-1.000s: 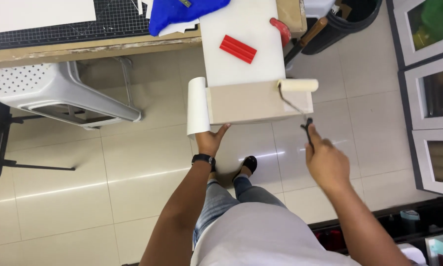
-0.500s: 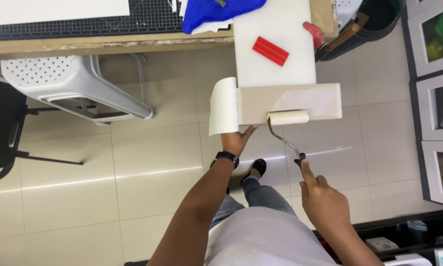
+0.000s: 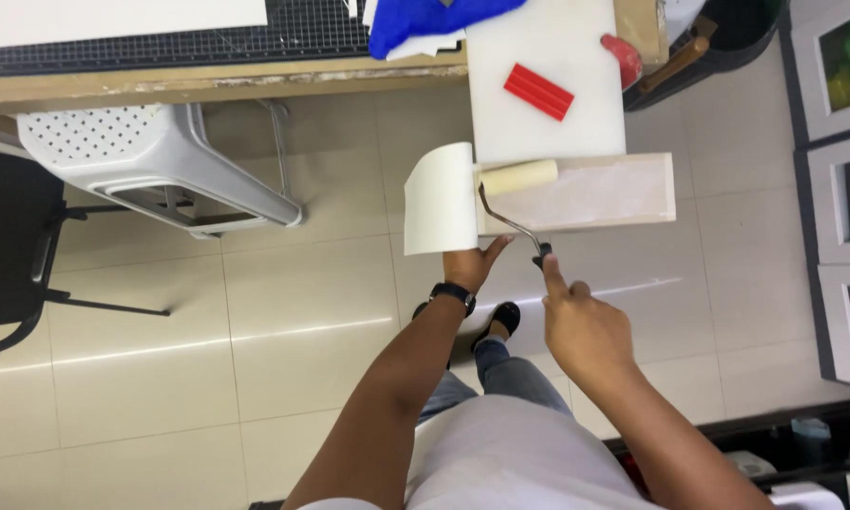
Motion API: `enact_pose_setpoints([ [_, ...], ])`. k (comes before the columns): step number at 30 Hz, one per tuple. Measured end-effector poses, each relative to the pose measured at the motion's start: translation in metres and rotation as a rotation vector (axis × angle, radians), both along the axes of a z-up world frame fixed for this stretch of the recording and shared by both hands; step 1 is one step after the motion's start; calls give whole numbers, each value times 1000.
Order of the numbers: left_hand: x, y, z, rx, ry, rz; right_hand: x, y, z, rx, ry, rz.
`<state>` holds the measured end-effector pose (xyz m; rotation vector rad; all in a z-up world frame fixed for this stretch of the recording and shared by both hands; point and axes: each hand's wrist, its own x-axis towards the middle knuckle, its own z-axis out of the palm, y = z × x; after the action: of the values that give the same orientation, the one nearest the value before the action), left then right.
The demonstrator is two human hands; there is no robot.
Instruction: Trimming excess white material from a box using a utility knife and smoothing it with a squeegee and roller.
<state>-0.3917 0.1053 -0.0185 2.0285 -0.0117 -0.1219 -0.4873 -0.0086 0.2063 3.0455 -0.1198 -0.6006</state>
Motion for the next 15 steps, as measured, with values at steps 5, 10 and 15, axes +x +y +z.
enact_pose_setpoints([
  [5,1,-10,-26,-44,84,13,-43,-3,-19,-16,106,1],
  [10,2,-10,-16,-232,-66,68,-14,-6,-38,38,60,11],
  [15,-1,-10,-16,-226,26,82,-31,-7,-24,33,112,-26],
])
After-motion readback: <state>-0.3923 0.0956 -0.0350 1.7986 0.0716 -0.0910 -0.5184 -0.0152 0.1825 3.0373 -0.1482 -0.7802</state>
